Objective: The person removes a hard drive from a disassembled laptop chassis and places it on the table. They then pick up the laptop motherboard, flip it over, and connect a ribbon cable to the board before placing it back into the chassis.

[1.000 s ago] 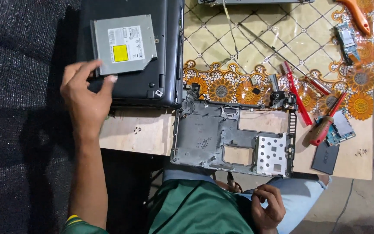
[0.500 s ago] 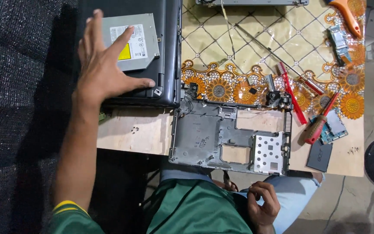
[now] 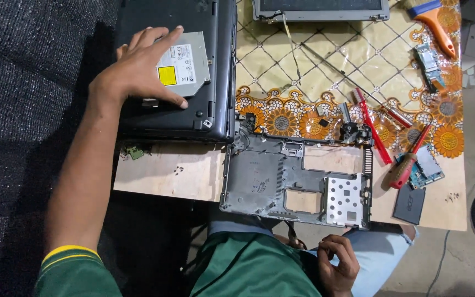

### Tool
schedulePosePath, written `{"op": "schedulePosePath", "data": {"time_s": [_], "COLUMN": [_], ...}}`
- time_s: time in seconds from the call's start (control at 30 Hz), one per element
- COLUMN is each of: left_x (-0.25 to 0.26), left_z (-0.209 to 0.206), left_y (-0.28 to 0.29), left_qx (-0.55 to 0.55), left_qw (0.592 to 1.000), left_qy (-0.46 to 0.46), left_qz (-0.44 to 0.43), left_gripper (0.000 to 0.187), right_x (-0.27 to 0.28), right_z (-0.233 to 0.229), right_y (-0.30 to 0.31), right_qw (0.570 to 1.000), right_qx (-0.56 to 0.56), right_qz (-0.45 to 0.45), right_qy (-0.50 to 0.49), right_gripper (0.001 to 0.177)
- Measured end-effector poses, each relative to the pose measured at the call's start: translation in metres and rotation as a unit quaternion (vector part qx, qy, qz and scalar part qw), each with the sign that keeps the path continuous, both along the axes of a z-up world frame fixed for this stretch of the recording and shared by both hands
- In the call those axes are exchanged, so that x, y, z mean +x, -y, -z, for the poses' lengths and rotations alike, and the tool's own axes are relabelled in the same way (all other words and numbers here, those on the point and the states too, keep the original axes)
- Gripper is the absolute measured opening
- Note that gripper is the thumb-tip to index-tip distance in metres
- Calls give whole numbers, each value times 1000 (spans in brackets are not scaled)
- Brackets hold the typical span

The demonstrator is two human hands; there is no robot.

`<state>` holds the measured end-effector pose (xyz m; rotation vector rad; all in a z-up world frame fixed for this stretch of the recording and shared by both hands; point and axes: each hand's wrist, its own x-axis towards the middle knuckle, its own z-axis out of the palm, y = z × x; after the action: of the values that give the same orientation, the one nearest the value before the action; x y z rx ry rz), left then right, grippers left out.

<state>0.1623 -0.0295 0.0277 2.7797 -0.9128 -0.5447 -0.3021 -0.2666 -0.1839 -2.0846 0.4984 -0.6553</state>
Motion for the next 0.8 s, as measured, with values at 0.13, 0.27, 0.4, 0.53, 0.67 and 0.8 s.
{"op": "schedulePosePath", "data": {"time_s": [0.13,0.27,0.4,0.53,0.67,0.8], "left_x": [2,-9,-24,-39,-65,-108], "left_z": [8,3,-3,-3,0,4], "left_y": [-8,-6,-4,-2,5,22], "left_qx": [-59,-123,-158,-175,-214,-205], "left_qw": [998,992,987,983,968,956], "left_qy": [15,7,14,31,52,101], "left_qz": [7,6,19,53,119,182], "left_gripper": [132,129,134,136,136,135], "right_x": [-3,0,0,7,16,33], "right_z": [-3,-11,-12,-26,-47,-71], "right_y": [-1,-5,-5,-9,-13,-17], "right_qw": [1000,999,1000,1000,999,997], "right_qx": [-1,6,-2,12,-7,12], "right_qz": [-3,21,19,25,35,54], "right_qy": [-23,-23,-19,-5,24,56], "right_gripper": [8,11,10,11,9,7]}}
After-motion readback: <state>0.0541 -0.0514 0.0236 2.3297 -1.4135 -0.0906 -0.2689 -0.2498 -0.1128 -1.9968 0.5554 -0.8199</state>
